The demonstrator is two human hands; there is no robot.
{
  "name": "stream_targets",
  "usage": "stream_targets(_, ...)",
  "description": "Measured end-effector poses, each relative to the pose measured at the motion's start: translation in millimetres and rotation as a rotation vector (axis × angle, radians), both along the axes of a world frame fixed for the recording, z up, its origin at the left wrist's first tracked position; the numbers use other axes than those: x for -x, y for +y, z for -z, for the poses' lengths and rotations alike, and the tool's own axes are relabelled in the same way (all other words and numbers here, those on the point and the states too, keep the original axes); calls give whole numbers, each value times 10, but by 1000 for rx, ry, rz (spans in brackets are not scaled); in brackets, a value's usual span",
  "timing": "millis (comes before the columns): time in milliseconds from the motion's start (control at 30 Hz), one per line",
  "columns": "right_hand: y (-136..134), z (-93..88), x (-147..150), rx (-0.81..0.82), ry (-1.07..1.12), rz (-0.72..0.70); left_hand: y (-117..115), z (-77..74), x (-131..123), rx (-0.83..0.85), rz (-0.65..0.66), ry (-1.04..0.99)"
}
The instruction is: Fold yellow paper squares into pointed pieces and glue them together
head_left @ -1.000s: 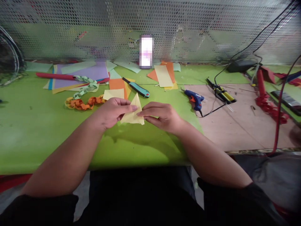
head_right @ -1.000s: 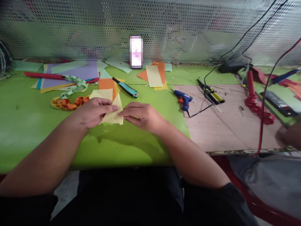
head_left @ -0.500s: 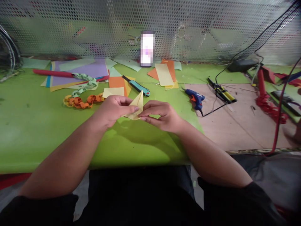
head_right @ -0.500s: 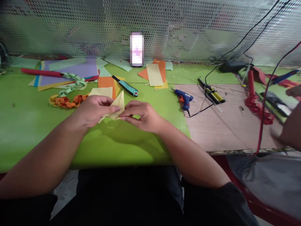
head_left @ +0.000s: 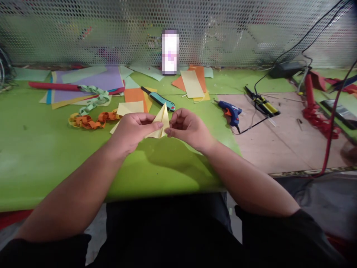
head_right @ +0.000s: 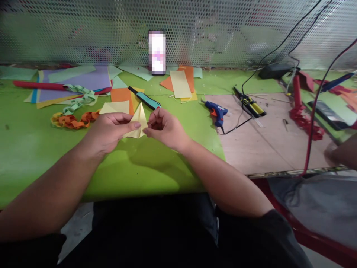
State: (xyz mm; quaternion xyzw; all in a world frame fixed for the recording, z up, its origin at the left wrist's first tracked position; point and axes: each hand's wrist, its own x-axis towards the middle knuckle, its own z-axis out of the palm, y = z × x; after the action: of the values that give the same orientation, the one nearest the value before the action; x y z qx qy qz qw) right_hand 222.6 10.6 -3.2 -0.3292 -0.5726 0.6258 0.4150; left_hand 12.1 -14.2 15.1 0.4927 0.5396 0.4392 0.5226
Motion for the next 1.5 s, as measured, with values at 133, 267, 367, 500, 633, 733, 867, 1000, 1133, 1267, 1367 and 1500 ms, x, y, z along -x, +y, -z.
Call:
stream_targets(133, 25, -2, -9, 42, 1, -12, 20, 12, -2, 37, -31, 13)
stream_targets(267, 17, -29, -16, 73, 5, -20, 29, 16, -7, 34, -38, 50)
stream_targets(367, 18, -35, -17, 89, 14, -22, 25, 13, -12, 19, -37, 73)
stream_targets(500, 32, -18, -23, 93, 1, -18, 19, 19, -3, 3, -23, 95)
stream_targets(633, 44, -6, -33, 81, -31, -16, 22, 48, 19, -6, 3, 137)
stream_targets(733, 46, -11, -39, 77, -43, -14, 26, 59, 25, -16, 2, 156)
stream_targets(867, 46, -14, -43, 90, -30, -24, 23, 38, 20, -7, -8, 126)
stream_targets(1000, 48, -18, -44, 114, 5, -30, 25, 28, 23, -22, -18, 110)
stream_targets(1133, 42, -40, -51, 118, 24, -46, 48, 46, 24, 25, 11, 24)
stream_targets(1267, 40, -47, -63, 114, 25, -62, 67, 53, 20, 93, 34, -71)
stream_targets(1367, 45, -37, -65, 111, -4, -48, 58, 40, 20, 60, 25, -31)
stream_targets(1500, 53, -31, -63, 107, -45, -24, 42, 37, 21, 8, 15, 37)
